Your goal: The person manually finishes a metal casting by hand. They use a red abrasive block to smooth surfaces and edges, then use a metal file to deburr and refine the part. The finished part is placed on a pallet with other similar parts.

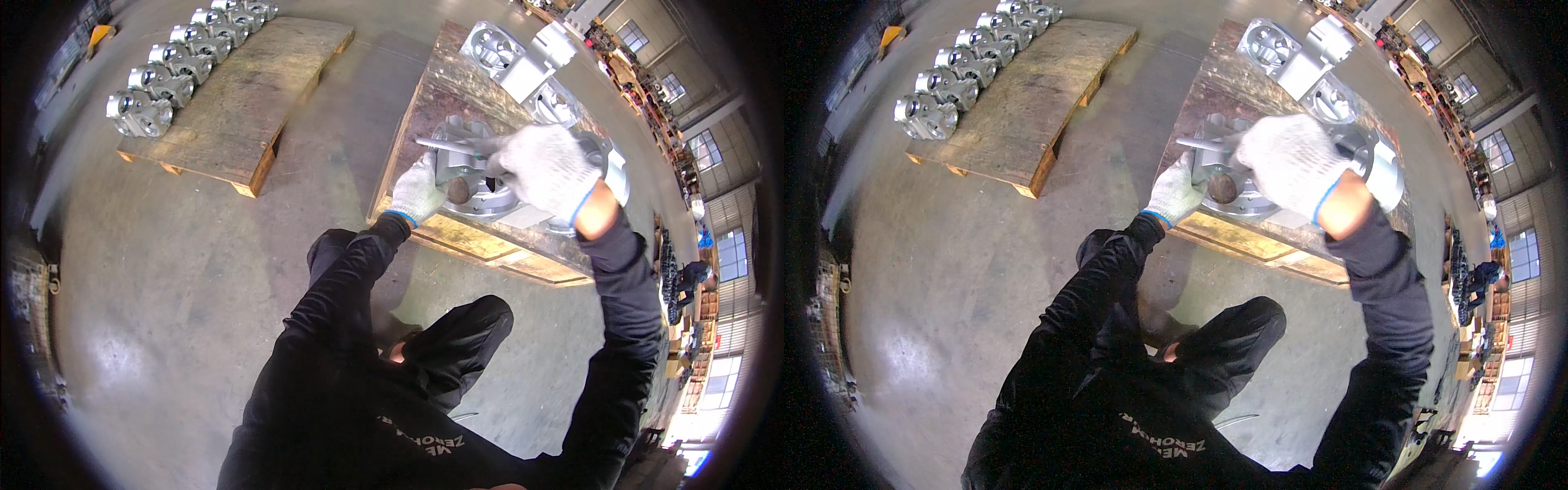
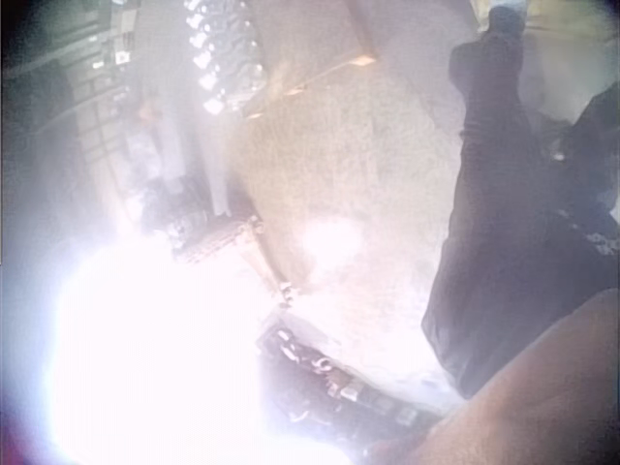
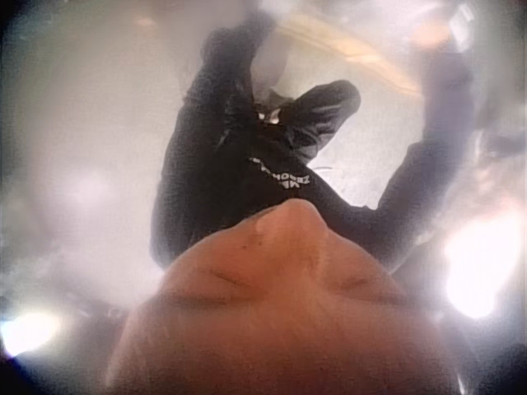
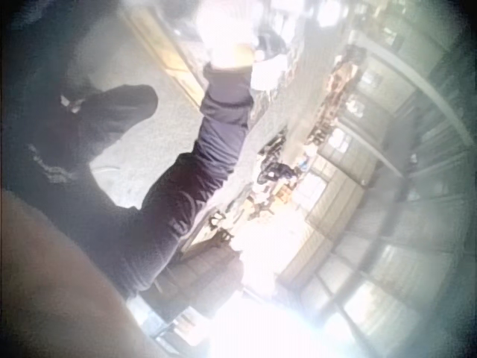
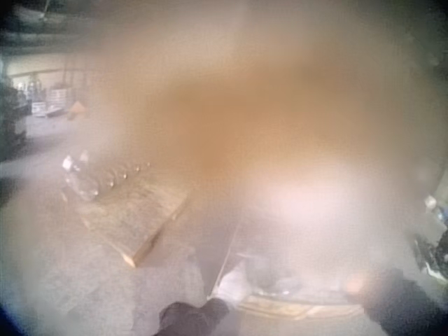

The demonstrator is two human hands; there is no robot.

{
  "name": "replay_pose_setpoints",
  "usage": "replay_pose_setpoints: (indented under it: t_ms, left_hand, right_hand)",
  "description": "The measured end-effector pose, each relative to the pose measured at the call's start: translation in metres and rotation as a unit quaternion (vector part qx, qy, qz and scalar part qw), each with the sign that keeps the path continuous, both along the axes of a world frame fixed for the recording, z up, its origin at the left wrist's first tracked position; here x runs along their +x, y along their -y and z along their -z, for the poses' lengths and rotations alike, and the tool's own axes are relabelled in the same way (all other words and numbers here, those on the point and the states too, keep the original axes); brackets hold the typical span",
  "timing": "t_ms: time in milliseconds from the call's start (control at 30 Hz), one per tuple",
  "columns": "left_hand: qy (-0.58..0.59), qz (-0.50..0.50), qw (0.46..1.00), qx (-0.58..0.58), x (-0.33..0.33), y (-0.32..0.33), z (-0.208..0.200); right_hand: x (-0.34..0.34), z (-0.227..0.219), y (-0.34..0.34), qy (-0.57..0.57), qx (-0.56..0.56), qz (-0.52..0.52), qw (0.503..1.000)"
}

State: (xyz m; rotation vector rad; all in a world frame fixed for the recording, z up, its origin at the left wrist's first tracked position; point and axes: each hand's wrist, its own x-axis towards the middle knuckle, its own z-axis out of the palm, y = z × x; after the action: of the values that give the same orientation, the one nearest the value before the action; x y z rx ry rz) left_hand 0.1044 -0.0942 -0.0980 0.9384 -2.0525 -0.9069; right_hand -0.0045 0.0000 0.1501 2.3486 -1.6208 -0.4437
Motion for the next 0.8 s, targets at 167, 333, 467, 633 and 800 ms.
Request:
replay_pose_setpoints:
  t_ms: [167,333,467,633,800]
  left_hand:
    - [-0.014,0.022,1.0,0.001,0.0,0.003,0.009]
    - [-0.009,-0.021,1.0,0.002,-0.008,-0.002,0.017]
    - [-0.002,0.032,0.999,0.012,0.011,-0.007,0.006]
    - [-0.034,0.015,0.997,0.065,0.081,-0.052,0.015]
    - [-0.23,0.045,0.943,0.237,0.072,-0.088,0.034]
  right_hand:
    - [0.002,-0.002,-0.01,0.061,-0.062,-0.073,0.994]
    - [0.005,0.004,-0.029,0.01,0.014,0.027,0.999]
    - [0.007,0.011,-0.039,0.068,-0.131,-0.128,0.981]
    - [0.01,0.017,-0.044,0.004,-0.081,-0.057,0.995]
    - [0.018,0.062,-0.038,0.135,-0.218,-0.179,0.95]
